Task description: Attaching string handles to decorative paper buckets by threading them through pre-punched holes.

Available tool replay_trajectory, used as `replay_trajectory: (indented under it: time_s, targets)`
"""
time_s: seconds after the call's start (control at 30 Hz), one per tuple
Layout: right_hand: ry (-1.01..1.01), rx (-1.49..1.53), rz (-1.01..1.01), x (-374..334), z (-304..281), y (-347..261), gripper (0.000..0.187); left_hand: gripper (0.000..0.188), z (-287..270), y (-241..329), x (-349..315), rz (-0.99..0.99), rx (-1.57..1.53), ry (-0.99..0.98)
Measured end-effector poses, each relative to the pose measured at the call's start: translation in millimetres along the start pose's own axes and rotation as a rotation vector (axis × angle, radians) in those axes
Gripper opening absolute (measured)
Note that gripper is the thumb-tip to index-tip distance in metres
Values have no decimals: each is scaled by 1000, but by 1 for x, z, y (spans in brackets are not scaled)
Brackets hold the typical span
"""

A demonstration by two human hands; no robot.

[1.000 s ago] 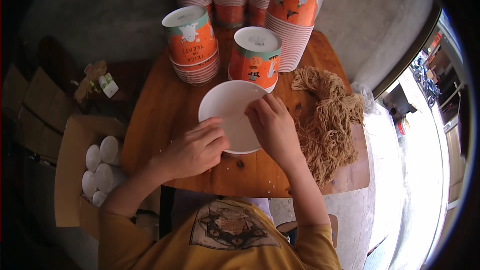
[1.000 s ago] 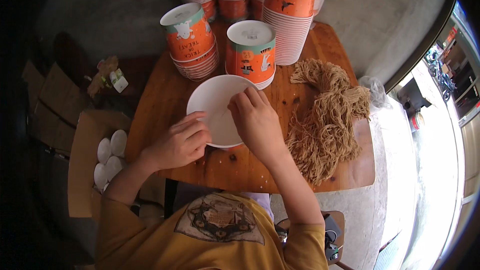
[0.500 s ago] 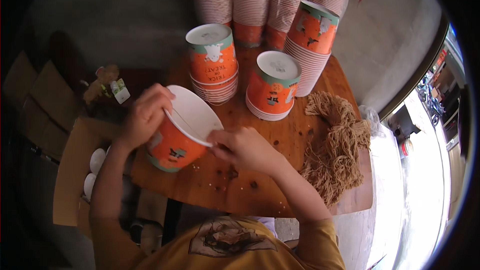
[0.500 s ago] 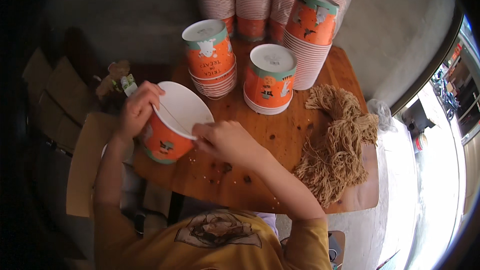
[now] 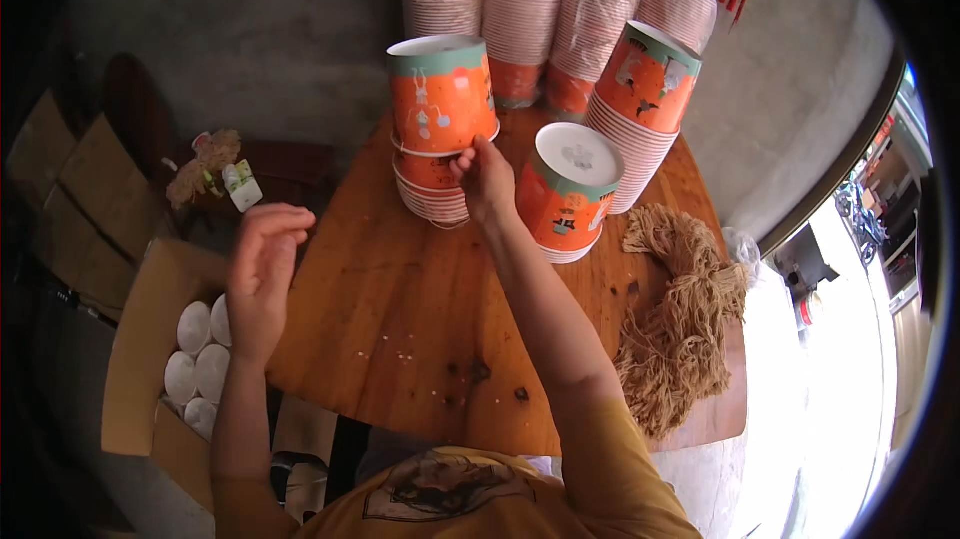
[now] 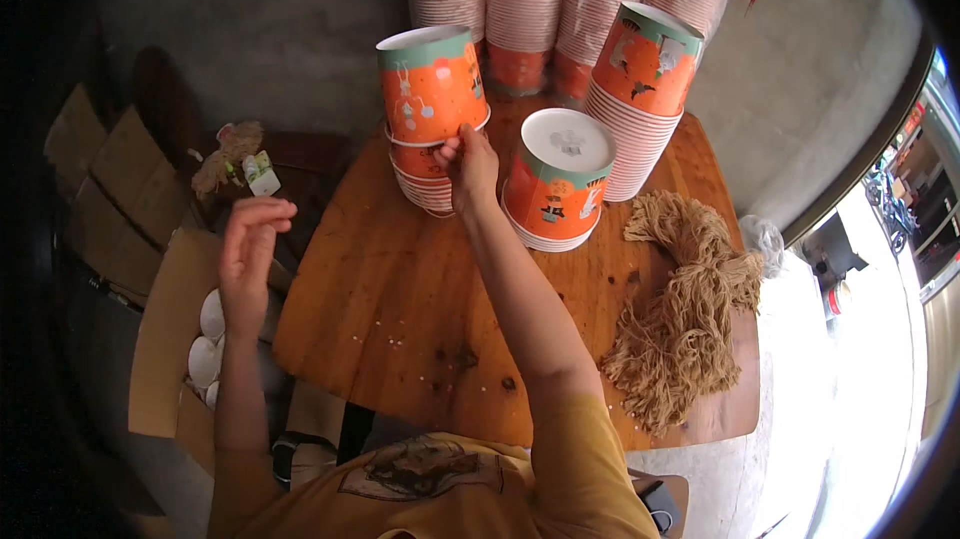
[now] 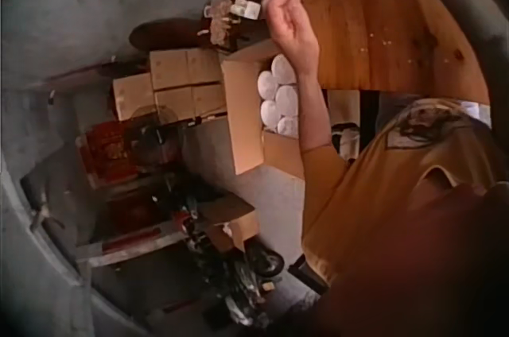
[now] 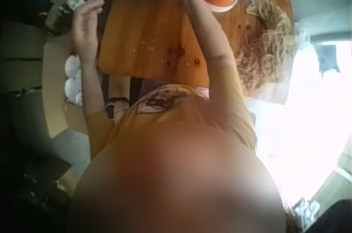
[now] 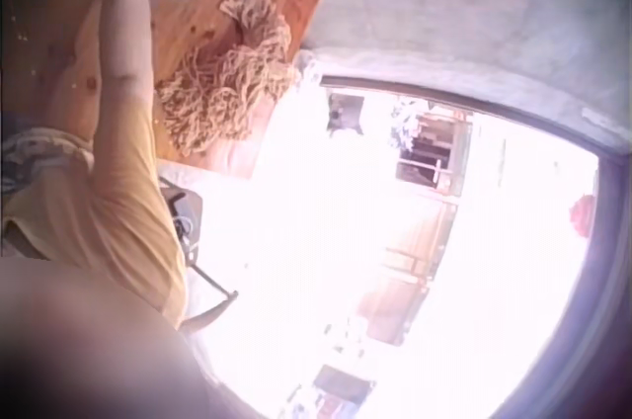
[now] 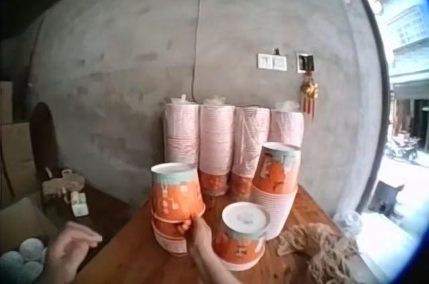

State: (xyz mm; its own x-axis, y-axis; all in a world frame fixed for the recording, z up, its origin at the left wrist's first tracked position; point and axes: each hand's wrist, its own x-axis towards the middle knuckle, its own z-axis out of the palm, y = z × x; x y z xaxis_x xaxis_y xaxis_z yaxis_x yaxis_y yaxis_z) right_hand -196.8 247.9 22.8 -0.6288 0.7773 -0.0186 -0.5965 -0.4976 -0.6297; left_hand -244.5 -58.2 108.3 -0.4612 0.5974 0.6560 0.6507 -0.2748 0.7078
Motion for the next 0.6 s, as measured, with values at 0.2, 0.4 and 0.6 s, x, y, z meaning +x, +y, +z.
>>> replay_trajectory:
  time_s: [0.2,0.4,0.6]
  targets:
    - [-20,-361,109,-26,-51,13,19,14,45,-21,-23,-114,-58,-199]
    - [-34,-1738,-931,-113,-14,-77,27,22,92,-52,-43,-206,-124,-338]
    - [26,-2058,-1002,-101,-48,-141,20,40,194,-91,-41,-260,-240,-453]
